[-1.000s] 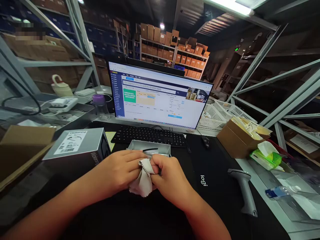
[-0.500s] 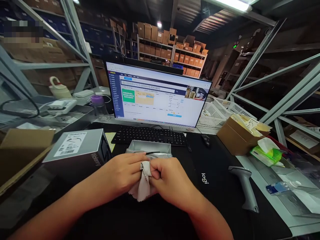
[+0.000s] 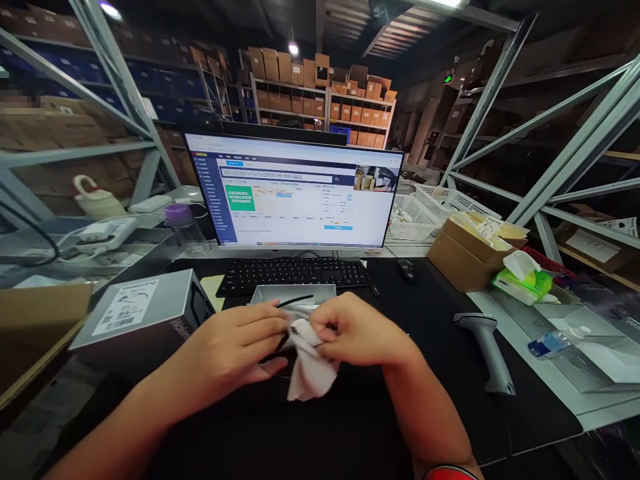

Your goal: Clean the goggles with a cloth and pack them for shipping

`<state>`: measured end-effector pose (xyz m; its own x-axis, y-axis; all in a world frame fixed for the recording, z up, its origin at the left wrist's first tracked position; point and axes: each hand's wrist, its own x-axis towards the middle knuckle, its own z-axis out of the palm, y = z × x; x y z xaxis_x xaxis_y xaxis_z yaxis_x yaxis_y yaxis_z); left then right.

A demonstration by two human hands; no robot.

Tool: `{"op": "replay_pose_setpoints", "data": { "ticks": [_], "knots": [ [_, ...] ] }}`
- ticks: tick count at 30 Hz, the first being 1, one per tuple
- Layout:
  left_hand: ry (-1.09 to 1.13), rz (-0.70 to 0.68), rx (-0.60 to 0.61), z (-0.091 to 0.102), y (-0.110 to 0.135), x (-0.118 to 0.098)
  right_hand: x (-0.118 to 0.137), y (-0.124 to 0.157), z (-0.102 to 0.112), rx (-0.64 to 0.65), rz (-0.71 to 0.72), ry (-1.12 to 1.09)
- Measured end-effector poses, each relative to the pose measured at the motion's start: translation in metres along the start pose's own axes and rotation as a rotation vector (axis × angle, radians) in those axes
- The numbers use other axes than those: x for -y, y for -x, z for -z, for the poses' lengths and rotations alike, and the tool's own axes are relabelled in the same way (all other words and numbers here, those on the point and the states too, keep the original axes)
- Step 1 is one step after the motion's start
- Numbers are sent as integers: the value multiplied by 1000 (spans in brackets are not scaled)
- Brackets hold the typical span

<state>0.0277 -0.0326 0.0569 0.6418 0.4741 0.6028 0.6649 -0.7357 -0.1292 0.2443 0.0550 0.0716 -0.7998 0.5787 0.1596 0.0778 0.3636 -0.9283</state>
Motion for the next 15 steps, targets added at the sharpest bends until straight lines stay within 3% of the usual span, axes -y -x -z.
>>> {"op": "replay_pose_setpoints", "data": {
  "ticks": [2,4,9,12,15],
  "knots": [
    [-27,-48,-25,-6,-3,-2,6,0,-17,22,57,256],
    [-37,-75,-73,-8,-4,-3,10,1,-22,-3,83,347],
    [-35,-47,-104,5,0,-1,9,10,15,189,44,86],
    [-25,-34,-118,9,1,0,3,11,35,174,-4,-10],
    [-23,-29,-144,8,1,1,-2,7,38,150,-29,-71]
  ]
}}
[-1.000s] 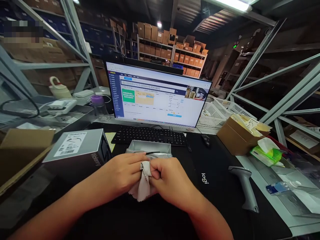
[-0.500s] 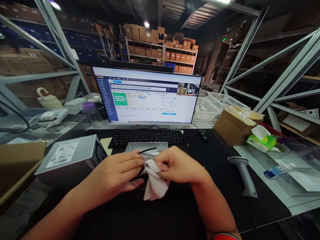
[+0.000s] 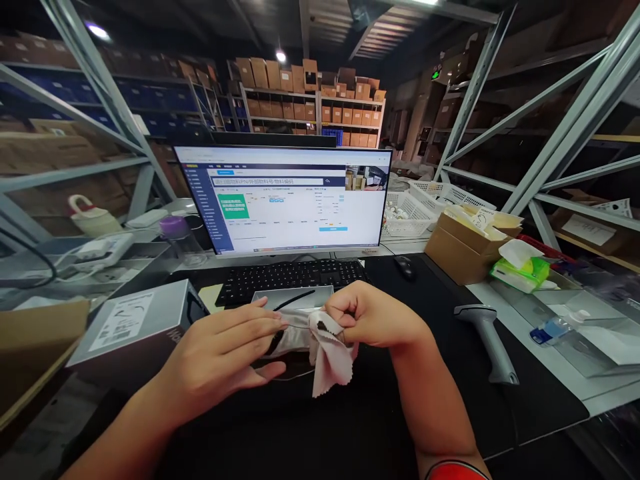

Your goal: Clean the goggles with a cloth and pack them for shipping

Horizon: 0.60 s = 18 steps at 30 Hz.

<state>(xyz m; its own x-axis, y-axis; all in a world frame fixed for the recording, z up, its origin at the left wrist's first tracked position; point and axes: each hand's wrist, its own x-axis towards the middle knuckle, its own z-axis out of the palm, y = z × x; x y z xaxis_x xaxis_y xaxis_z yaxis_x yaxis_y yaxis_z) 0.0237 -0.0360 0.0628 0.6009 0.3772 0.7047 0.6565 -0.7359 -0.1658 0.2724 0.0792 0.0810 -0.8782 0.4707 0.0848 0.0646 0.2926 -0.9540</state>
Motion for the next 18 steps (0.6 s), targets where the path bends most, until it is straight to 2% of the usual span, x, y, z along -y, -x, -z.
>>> {"op": "replay_pose_setpoints", "data": {
  "ticks": [4,6,9,11,14,18],
  "knots": [
    [-4,31,-26,-5,1,2,-4,-8,-5,-62,14,-129],
    [-7,50,-46,-6,1,3,-5,-12,-7,-139,15,-173],
    [-2,70,-54,-4,2,5,-6,-16,-5,-270,56,-165],
    [-5,73,-20,0,1,5,-6,-16,-4,-278,75,-134],
    [-44,54,64,2,1,1,-5,-14,-10,-198,73,9],
    [-168,-30,96,-13,1,-9,1,-12,-41,-187,96,374]
  ]
}}
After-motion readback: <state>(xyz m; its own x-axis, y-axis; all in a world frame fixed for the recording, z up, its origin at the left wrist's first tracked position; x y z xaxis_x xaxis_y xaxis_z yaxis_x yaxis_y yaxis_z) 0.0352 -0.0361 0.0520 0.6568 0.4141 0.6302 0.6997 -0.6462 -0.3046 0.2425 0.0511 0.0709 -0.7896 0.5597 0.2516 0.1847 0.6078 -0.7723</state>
